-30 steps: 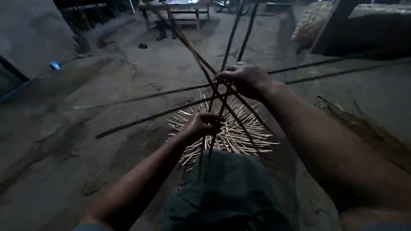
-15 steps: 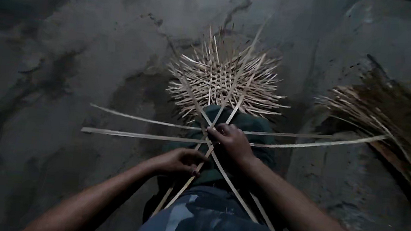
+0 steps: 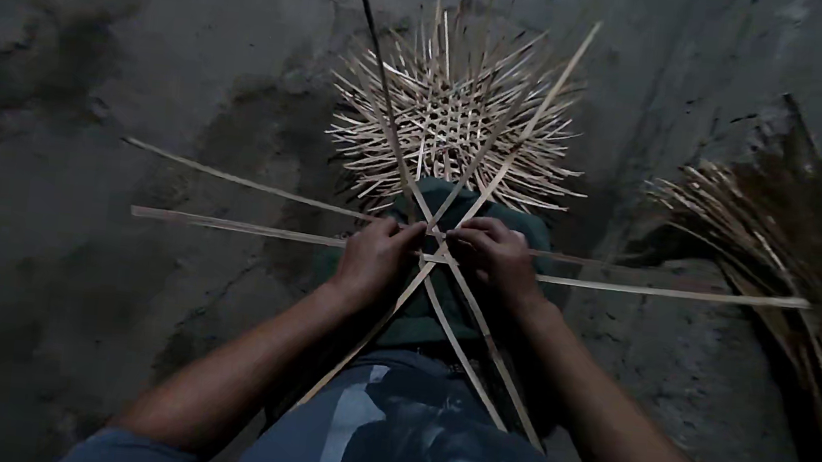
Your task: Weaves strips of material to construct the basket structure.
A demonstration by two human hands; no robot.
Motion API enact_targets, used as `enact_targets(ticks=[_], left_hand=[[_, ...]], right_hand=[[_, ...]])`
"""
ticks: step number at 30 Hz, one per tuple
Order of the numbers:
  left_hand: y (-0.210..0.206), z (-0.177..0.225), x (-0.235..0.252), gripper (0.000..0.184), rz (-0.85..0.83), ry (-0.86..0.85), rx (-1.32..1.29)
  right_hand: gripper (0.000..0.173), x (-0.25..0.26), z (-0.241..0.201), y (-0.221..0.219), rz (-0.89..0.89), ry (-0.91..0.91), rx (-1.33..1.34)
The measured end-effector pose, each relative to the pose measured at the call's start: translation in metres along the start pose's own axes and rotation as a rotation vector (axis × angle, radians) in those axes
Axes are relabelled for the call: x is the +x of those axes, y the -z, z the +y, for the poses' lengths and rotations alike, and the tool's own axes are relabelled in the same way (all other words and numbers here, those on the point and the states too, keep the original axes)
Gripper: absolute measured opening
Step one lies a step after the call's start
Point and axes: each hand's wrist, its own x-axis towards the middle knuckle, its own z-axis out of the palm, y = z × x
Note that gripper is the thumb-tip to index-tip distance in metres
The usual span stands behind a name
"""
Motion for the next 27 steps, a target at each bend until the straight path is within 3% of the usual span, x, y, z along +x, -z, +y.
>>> enact_targets(ticks=[7,14,18,21,27], left_hand=[[-0.02,0.003,-0.012,0.04,0.138,0.004,-0.019],[-0.027,0.003,-0.008,0.038,0.176,-0.008,0.02],[-0.019,0.009,-0.01,0.039,0.148,0.002,0.071],[-0.012,0.014,-0.011,0.04,0.116,0.032,0.052],[-0.02,0.015,-0.011,0.041,0.13,0.05,0.058]], right_hand=[[0.026,0.007,0.027,-0.006,-0.023,0.148,0.228],[0.024,0.013,0.04,-0.012,0.033,0.216,0.183],[0.025,0.012,0.013,0.006,-0.048,0.083,0.045],[0.043,0.004,-0.01,0.006,-0.106,-0.021,-0.005],[0.044,-0.015,-0.017,-0.027,0.01,-0.068,-0.137]])
